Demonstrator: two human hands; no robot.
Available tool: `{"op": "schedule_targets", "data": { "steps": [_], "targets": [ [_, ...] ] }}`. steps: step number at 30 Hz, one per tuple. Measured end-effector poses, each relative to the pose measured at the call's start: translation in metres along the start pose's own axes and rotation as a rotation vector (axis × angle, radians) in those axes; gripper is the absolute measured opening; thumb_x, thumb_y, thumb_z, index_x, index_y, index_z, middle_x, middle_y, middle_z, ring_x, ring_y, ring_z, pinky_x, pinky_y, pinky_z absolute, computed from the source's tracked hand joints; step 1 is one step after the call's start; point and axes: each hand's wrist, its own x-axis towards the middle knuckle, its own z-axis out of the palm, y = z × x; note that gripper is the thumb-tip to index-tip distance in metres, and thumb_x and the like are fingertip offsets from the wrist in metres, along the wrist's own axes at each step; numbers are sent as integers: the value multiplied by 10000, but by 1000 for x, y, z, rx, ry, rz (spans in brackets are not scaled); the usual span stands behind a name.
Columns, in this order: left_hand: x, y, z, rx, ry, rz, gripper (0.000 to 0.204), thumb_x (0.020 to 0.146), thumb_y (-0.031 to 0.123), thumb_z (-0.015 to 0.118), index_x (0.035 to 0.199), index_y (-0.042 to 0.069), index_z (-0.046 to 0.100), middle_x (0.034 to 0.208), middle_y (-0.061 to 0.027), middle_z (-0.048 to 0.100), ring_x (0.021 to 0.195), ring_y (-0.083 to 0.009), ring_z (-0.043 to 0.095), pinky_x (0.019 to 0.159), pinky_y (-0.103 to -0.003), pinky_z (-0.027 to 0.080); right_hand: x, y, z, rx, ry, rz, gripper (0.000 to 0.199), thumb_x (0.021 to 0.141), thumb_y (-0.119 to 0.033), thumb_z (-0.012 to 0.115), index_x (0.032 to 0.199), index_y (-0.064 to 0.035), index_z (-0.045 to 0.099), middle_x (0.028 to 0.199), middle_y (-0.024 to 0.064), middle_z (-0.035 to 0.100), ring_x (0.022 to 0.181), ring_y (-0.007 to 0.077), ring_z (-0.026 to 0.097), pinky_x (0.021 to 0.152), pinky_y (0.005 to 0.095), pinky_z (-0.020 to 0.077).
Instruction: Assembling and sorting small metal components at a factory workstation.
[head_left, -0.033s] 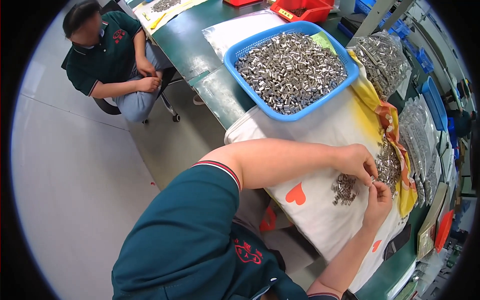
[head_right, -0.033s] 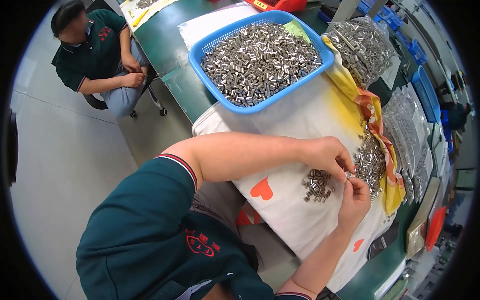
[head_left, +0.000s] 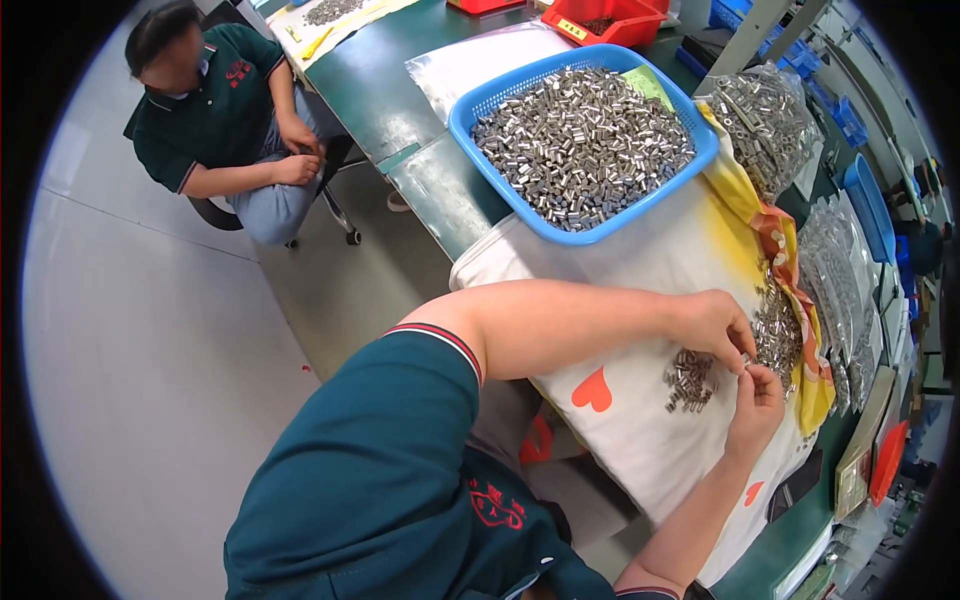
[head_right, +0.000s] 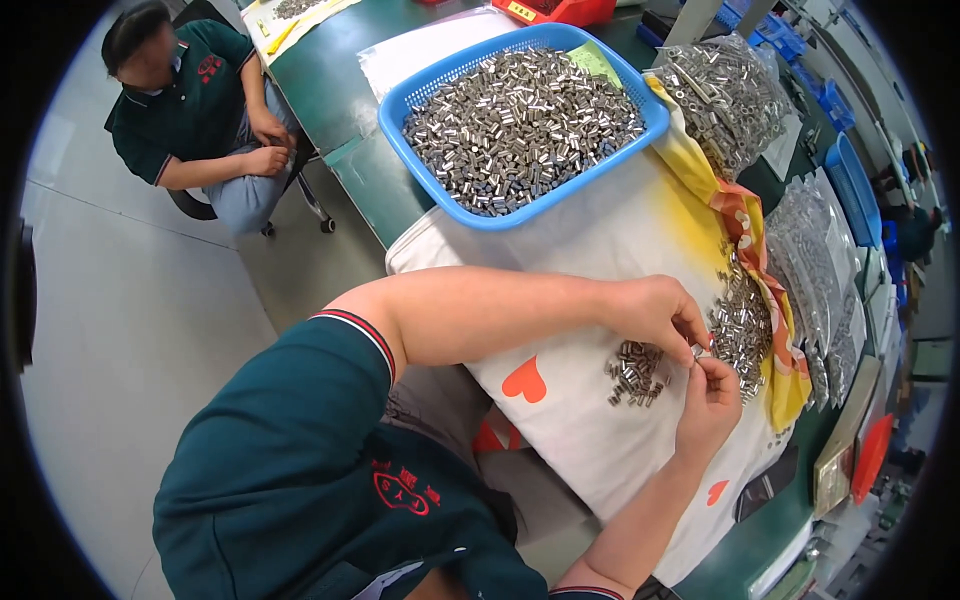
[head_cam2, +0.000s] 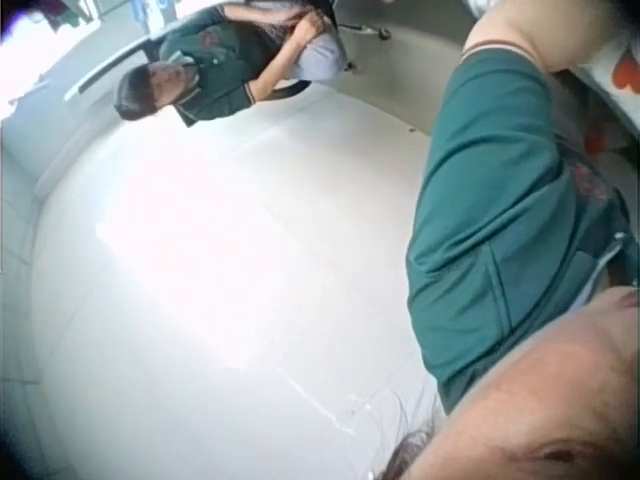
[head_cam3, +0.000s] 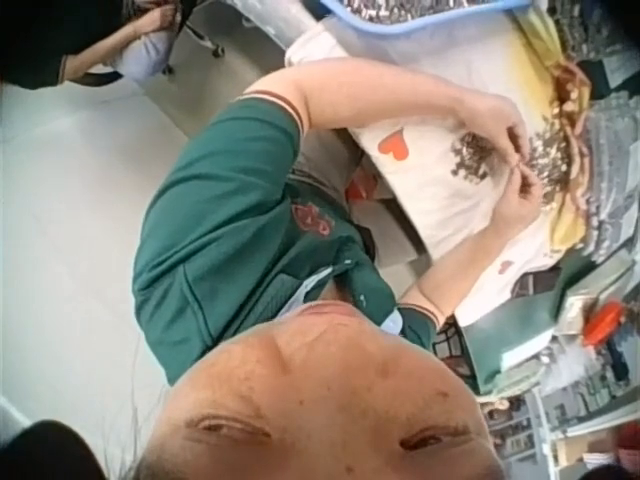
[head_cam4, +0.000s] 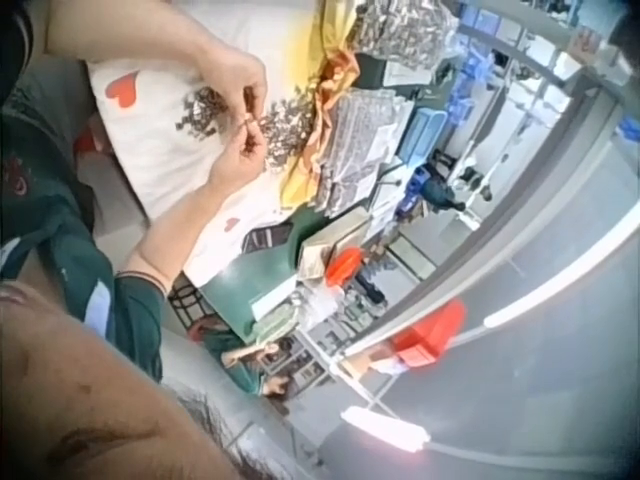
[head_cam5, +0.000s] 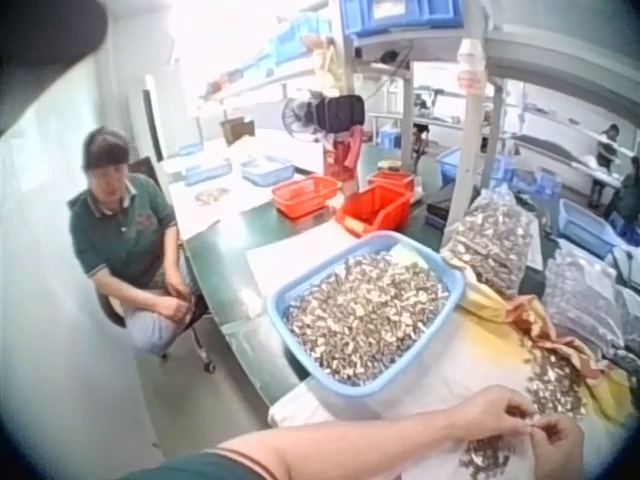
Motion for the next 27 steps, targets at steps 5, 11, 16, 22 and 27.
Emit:
{"op": "schedule_targets", "data": {
  "steps": [5,11,16,22,27],
  "targets": [
    [-1,-1,1,15,10,23,299,632,112,734,898,5,647,776,-60,656,685,-90,604,619,-209,479,-2,-7,3,-221,-3,-102,46,772,25,553,815,10,555,764,15,542,687,76,481,634,212,402],
    [-4,2,2,62,53,-21,296,663,101,717,931,6,637,826,-76,653,733,-108,606,677,-224,480,-3,-8,12,-407,64,-197,35,764,22,556,797,11,554,772,31,559,685,103,495,644,229,410],
    [-4,2,4,2,21,-24,294,663,109,717,929,9,639,830,-81,651,732,-108,603,674,-229,479,-6,-1,3,-238,70,-106,52,767,20,558,818,16,564,787,33,570,714,100,507,662,219,413],
    [-5,13,-10,271,-109,14,270,684,167,713,922,52,656,831,-64,647,720,-94,584,659,-228,471,2,-7,2,-144,-78,72,139,764,-29,611,894,-5,566,773,-9,539,678,42,480,609,167,385],
    [-7,14,-9,167,-90,-84,298,691,87,713,966,10,627,834,-38,637,750,-63,559,670,-224,468,14,-3,-23,-132,102,120,158,728,-56,636,872,-12,589,704,-16,547,634,54,485,598,199,409]
  ]
}}
